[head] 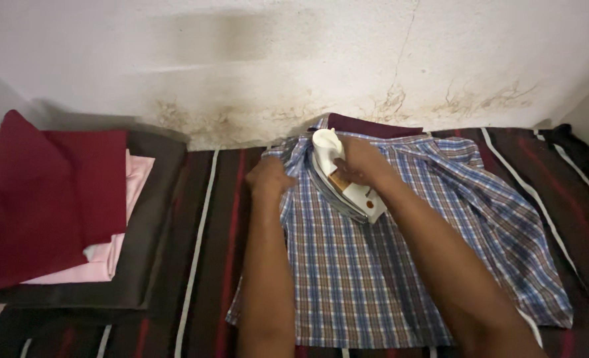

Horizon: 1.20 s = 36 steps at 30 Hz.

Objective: The person irons a plaid shirt on an ironing board by hand. They smooth the fabric, press the collar, sleeves, and main body with an iron, and then fold the shirt.

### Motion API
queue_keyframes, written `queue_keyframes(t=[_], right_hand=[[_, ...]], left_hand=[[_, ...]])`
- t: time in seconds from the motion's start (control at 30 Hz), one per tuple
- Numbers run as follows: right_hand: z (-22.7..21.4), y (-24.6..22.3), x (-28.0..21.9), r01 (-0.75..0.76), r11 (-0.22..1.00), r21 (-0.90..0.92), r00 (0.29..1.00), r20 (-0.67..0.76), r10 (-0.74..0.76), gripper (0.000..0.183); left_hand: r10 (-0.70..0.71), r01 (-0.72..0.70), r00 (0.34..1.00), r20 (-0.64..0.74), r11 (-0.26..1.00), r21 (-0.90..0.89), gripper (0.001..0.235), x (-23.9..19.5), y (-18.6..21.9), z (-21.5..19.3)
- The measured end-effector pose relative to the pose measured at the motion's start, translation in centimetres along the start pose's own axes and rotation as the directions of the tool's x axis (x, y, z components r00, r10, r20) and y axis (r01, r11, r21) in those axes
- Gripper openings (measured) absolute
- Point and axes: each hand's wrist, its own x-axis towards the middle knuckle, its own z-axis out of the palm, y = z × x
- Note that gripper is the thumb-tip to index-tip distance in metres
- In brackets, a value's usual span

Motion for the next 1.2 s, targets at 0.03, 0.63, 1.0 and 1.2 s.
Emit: queue_keyframes(t=[0.03,0.63,1.0,1.2], right_hand=[[-0.1,0.1,0.1,0.021,0.999,0.027,1.000,0.015,-0.022,0.049],[0.6,-1.5,-0.1,-0.114,0.993,0.007,0.981,0.160,0.111,0.039],[-1.5,-3.1,-5.2,-0.071,0.990,0.121,0.918,0.396,0.018,0.036],[-1.9,-2.9,-8.7,0.016,0.949,0.314,0.873,0.458,-0.167,0.036]], left_hand=[[-0.018,0.018,0.999,-0.033,1.000,-0.010,0.046,0.2,-0.2,0.1],[-0.068,0.015,0.967,-0.246,0.977,-0.210,0.034,0.4,-1.2,-0.5],[-0.027,-0.027,0.966,-0.258,0.979,-0.203,0.032,0.8,-1.6,-0.3],[0.060,-0.131,0.965,-0.255,0.954,-0.270,0.034,2.2,-3.0,0.8]])
